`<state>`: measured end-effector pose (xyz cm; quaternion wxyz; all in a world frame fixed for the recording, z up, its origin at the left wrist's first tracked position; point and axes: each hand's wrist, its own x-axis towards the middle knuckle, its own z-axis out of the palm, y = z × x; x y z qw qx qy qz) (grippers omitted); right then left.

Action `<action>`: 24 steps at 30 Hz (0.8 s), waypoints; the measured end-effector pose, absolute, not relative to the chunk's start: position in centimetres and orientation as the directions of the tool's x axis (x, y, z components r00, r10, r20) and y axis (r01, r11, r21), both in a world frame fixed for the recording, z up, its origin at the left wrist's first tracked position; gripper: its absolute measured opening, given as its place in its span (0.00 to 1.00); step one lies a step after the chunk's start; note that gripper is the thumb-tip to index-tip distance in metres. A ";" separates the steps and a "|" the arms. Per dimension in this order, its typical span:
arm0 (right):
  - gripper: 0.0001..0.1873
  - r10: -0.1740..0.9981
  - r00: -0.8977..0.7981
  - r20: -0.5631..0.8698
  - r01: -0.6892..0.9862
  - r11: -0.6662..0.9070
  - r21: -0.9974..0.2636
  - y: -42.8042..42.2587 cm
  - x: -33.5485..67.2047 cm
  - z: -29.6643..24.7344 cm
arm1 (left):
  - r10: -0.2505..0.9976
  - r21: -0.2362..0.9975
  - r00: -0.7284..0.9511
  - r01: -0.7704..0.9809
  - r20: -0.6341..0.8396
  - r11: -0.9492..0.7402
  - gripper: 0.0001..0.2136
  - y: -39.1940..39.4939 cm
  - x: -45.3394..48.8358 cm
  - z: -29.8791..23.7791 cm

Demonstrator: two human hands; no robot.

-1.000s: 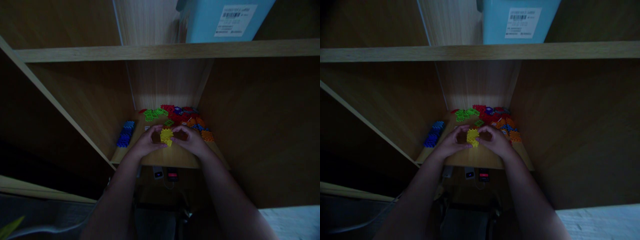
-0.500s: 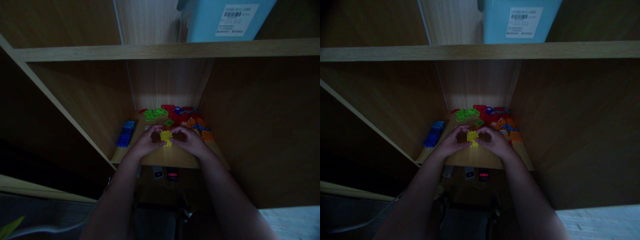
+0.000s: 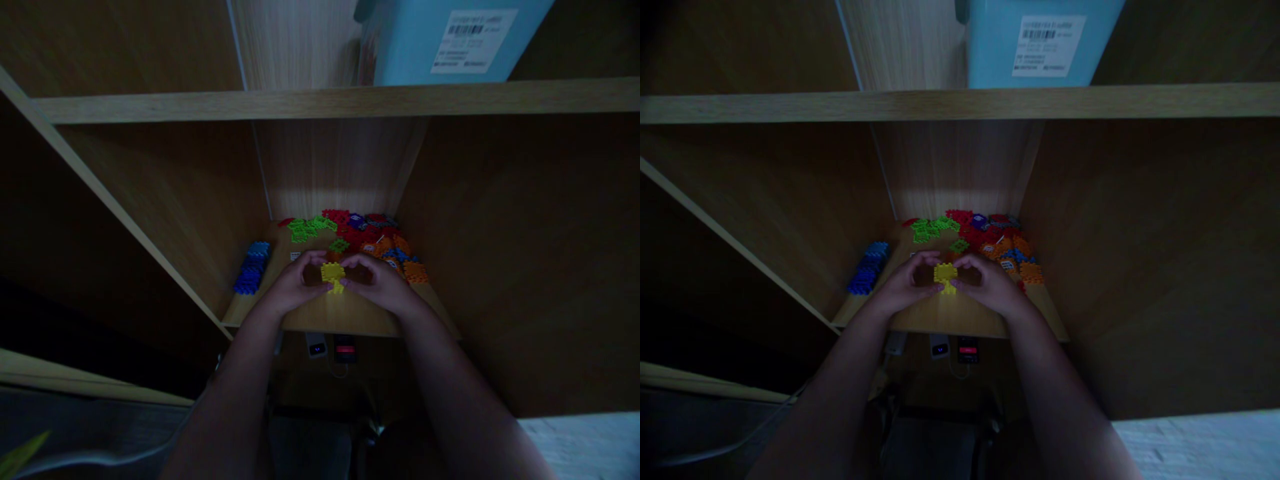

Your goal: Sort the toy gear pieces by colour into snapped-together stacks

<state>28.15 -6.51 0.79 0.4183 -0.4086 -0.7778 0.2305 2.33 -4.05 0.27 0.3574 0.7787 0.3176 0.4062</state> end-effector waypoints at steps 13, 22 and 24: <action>0.26 0.843 -0.315 0.436 0.422 0.536 -0.731 -6.3 28.4 0.2 | 0.810 0.851 0.487 0.220 0.328 -0.477 0.39 -3.7 2.0 -0.2; 0.26 0.833 -0.329 0.445 0.399 0.550 -0.733 -6.1 28.4 -0.2 | 0.802 0.865 0.510 0.197 0.312 -0.462 0.38 -3.7 2.0 -0.3; 0.26 0.837 -0.324 0.441 0.401 0.544 -0.737 -6.2 28.4 -0.2 | 0.804 0.863 0.506 0.202 0.313 -0.463 0.38 -3.7 2.1 -0.4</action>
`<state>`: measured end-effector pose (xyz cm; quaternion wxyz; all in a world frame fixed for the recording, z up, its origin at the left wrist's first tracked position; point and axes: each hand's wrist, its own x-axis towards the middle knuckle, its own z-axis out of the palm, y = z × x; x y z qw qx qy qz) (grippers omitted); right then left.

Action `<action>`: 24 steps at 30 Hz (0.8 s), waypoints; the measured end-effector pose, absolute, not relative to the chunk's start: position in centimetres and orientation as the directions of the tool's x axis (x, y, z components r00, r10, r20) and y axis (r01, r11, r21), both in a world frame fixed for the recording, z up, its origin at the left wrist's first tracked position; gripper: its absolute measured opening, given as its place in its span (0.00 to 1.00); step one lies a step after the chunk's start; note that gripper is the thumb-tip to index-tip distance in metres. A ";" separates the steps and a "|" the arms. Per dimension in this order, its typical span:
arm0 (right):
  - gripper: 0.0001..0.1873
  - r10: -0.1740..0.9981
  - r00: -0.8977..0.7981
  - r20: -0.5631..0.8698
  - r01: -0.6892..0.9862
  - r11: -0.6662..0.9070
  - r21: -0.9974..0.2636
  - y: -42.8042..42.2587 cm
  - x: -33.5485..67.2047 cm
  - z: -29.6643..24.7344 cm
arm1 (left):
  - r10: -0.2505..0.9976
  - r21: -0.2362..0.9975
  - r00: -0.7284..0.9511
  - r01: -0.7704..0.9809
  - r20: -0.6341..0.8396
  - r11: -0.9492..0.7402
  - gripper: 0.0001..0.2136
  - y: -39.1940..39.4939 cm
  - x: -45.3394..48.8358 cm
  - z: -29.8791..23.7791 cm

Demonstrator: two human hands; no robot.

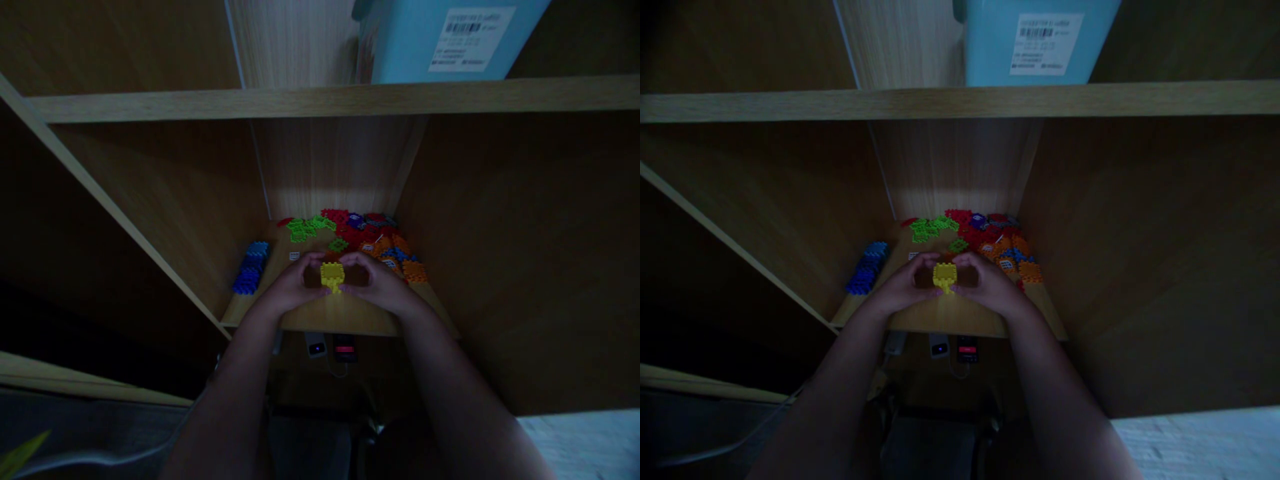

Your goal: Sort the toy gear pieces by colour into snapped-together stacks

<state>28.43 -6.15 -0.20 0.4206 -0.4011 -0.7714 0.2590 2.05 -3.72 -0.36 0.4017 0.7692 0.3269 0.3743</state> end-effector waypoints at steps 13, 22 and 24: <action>0.25 0.833 -0.326 0.448 0.414 0.552 -0.724 -6.2 28.5 -0.2 | 0.804 0.841 0.498 0.238 0.324 -0.486 0.34 -3.9 2.4 -0.4; 0.25 0.835 -0.345 0.429 0.412 0.545 -0.730 -6.2 28.5 -0.2 | 0.803 0.834 0.501 0.249 0.324 -0.492 0.34 -3.9 2.3 -0.4; 0.25 0.835 -0.348 0.425 0.407 0.544 -0.734 -6.2 28.5 -0.2 | 0.805 0.830 0.498 0.261 0.321 -0.493 0.34 -4.0 2.3 -0.3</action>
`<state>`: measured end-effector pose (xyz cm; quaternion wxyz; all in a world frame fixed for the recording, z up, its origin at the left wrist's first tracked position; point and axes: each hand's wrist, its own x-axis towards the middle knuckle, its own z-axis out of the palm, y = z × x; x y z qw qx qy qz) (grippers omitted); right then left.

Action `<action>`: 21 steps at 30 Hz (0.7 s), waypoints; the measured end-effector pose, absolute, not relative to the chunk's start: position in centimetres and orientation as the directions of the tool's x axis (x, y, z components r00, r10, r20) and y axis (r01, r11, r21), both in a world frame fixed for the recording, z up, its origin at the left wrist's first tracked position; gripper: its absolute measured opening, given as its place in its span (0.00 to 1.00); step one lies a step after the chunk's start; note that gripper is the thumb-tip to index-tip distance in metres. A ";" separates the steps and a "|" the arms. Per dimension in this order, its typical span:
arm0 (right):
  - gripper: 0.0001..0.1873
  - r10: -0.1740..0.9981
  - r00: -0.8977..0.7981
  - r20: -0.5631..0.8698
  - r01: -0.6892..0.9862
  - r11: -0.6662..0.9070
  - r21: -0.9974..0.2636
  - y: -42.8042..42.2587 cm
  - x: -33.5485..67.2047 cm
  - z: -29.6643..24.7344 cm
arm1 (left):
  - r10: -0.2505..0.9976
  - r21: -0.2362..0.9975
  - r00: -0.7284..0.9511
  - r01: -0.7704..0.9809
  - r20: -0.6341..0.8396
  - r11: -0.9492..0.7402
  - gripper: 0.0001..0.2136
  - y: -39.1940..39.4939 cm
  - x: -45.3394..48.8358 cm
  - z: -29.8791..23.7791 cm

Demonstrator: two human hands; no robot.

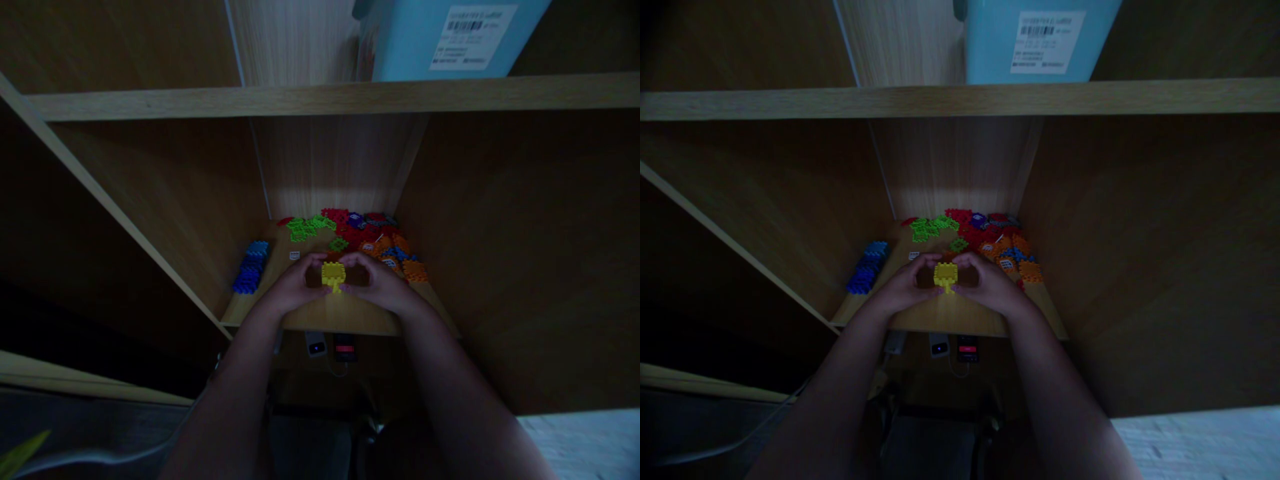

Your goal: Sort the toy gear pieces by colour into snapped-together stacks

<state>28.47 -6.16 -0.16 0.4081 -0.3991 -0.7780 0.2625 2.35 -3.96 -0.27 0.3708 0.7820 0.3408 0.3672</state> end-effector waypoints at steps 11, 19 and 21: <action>0.25 0.840 -0.341 0.422 0.418 0.538 -0.732 -6.3 28.5 0.0 | 0.797 0.833 0.511 0.247 0.322 -0.495 0.34 -3.8 2.3 -0.5; 0.25 0.835 -0.342 0.431 0.418 0.546 -0.726 -6.3 28.5 0.1 | 0.802 0.851 0.503 0.217 0.322 -0.478 0.35 -3.9 2.2 -0.3; 0.24 0.836 -0.337 0.433 0.425 0.546 -0.722 -6.3 28.5 0.2 | 0.797 0.855 0.504 0.196 0.333 -0.481 0.36 -3.9 2.2 -0.1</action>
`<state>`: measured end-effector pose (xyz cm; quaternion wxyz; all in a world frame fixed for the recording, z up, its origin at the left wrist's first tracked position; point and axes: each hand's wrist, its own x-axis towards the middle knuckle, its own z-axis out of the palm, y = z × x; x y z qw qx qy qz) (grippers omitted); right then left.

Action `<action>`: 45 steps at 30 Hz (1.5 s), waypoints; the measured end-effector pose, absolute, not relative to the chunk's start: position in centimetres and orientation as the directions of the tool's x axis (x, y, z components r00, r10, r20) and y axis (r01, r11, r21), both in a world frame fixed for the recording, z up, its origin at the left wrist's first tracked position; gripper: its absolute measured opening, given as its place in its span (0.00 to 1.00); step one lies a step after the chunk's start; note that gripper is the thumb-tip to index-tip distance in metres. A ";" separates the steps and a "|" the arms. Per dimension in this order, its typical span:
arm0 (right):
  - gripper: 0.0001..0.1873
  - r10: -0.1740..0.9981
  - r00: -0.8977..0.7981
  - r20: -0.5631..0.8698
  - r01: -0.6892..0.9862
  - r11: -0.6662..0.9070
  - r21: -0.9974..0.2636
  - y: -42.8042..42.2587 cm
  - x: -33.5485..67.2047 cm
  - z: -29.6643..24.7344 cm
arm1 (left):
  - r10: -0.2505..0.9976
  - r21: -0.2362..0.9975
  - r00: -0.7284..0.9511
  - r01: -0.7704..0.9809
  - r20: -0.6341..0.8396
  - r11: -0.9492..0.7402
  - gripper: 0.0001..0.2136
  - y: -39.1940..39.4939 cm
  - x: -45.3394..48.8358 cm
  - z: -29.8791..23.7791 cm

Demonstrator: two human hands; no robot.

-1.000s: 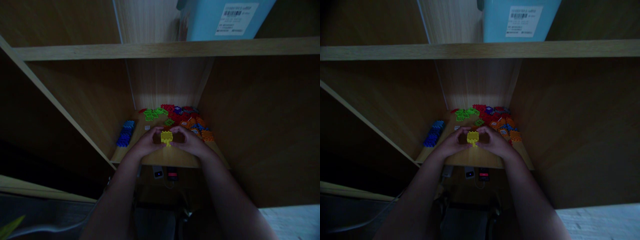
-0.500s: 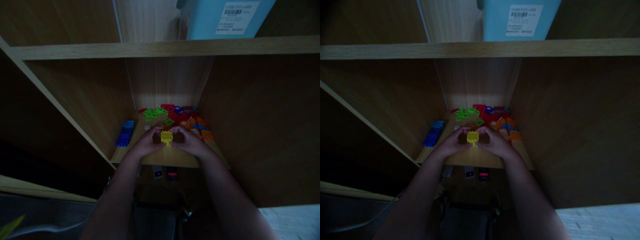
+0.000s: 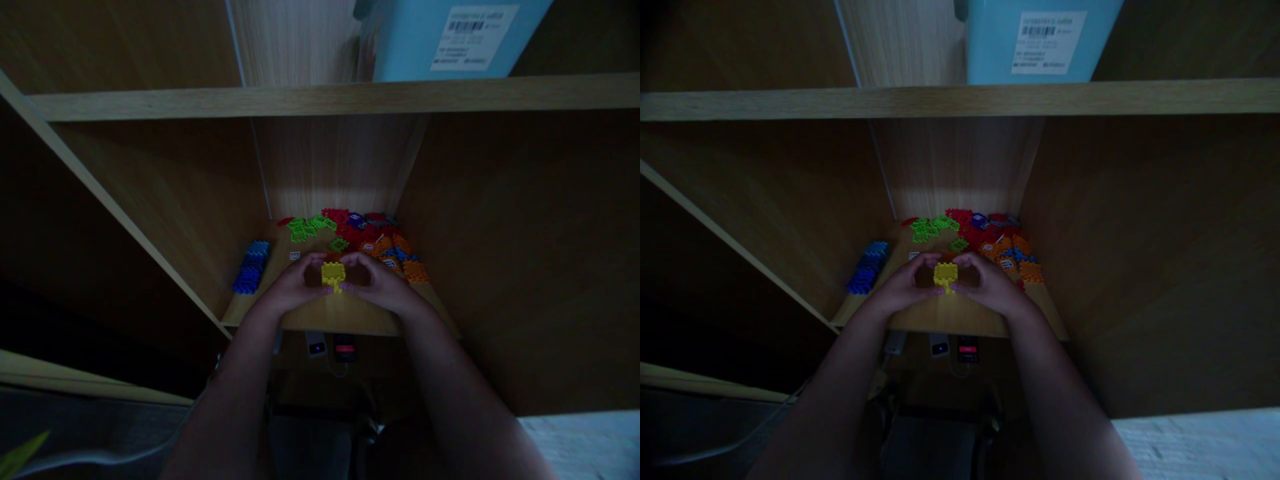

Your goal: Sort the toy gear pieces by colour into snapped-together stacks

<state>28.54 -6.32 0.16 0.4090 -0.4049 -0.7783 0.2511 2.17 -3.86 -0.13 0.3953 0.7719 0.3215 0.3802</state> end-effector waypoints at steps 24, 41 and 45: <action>0.20 0.821 -0.328 0.467 0.453 0.571 -0.685 -6.7 28.4 0.7 | 0.796 0.853 0.487 0.174 0.361 -0.493 0.33 -3.8 2.2 -0.3; 0.20 0.852 -0.238 0.467 0.906 0.368 -0.210 -1.1 28.9 1.9 | 0.813 0.647 0.171 0.523 0.557 -0.554 0.16 -3.2 2.4 0.7; 0.24 0.907 -0.305 0.291 0.946 0.323 -0.012 3.6 27.9 3.4 | 0.809 0.641 0.180 0.523 0.560 -0.561 0.15 -3.4 2.4 0.6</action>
